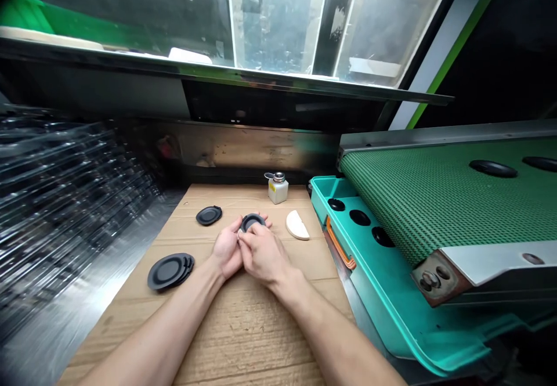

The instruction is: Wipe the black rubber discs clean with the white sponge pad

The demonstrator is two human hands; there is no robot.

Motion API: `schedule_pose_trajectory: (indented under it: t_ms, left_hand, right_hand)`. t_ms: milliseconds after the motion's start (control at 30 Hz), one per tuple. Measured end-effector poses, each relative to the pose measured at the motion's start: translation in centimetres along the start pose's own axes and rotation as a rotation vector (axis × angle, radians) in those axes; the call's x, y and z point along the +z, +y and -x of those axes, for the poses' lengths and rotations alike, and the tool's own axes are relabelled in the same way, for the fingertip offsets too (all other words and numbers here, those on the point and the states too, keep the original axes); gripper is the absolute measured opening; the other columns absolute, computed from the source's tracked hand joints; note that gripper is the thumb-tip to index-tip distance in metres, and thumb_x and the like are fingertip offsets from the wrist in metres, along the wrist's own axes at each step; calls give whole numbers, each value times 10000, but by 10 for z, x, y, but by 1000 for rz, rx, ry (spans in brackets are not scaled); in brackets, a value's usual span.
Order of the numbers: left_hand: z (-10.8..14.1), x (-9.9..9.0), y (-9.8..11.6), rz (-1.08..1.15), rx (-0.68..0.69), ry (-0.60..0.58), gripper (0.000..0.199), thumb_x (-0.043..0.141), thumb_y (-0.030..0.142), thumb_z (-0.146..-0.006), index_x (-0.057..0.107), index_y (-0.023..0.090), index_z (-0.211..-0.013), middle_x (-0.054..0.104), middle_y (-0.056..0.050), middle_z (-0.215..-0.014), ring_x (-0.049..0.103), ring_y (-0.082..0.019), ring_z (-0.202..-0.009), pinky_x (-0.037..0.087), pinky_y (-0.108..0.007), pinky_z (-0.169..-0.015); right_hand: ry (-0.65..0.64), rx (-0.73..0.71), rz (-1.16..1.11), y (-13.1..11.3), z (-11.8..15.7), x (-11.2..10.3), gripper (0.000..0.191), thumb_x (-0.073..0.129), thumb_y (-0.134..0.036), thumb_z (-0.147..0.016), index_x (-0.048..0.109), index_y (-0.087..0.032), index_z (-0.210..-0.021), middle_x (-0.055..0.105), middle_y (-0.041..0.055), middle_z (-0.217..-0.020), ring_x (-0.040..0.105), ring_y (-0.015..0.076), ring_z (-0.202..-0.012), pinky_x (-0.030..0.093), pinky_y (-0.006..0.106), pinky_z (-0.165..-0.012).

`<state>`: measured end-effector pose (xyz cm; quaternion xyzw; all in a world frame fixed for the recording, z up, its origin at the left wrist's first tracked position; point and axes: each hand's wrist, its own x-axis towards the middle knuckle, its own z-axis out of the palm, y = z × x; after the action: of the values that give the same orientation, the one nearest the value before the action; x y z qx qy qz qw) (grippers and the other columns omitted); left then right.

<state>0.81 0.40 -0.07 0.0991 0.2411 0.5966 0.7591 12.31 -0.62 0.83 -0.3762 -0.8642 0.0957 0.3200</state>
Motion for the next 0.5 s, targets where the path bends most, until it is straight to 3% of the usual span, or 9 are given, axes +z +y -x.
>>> schedule_pose_trajectory:
  t_ms: [100, 200, 300, 367, 500]
  left_hand:
    - [-3, -5, 15, 59, 61, 42, 335, 325, 292, -956, 596, 96, -966, 663, -178, -1038, 646, -297, -1027, 539, -480, -882]
    - [-5, -8, 27, 129, 103, 59, 326, 330, 291, -957, 591, 96, -953, 656, -181, -1014, 639, -299, -1039, 557, -464, -849]
    - [-2, -6, 28, 88, 138, 33, 228, 478, 299, -917, 602, 109, -932, 658, -153, -985, 650, -267, -1000, 548, -439, -871]
    - [1, -2, 23, -86, 242, 22, 209, 639, 283, -832, 614, 118, -956, 657, -131, -1004, 652, -234, -978, 521, -400, -912]
    - [12, 6, 10, -733, 738, 48, 680, 860, 217, -573, 578, 190, -1191, 636, -96, -1122, 596, -212, -1084, 417, -351, -1022]
  right_hand:
    - [-38, 39, -82, 5, 2, -10, 226, 494, -250, -906, 691, -197, -809, 589, 17, -802, 537, 125, -723, 403, 236, -678]
    - [-57, 211, 39, 17, 4, -24, 419, 421, -375, -952, 654, -187, -659, 565, 21, -681, 526, 139, -676, 380, 260, -659]
    - [8, 417, 345, 32, 5, -34, 406, 408, -468, -942, 694, -200, -836, 632, 88, -907, 549, 230, -889, 388, 326, -770]
    - [-37, 543, 503, 41, 6, -37, 359, 490, -486, -890, 660, -227, -1071, 617, 122, -1088, 524, 300, -1014, 386, 380, -809]
    - [-221, 620, 509, 55, 7, -38, 401, 488, -455, -886, 576, -246, -1216, 640, 120, -1052, 563, 300, -998, 398, 358, -767]
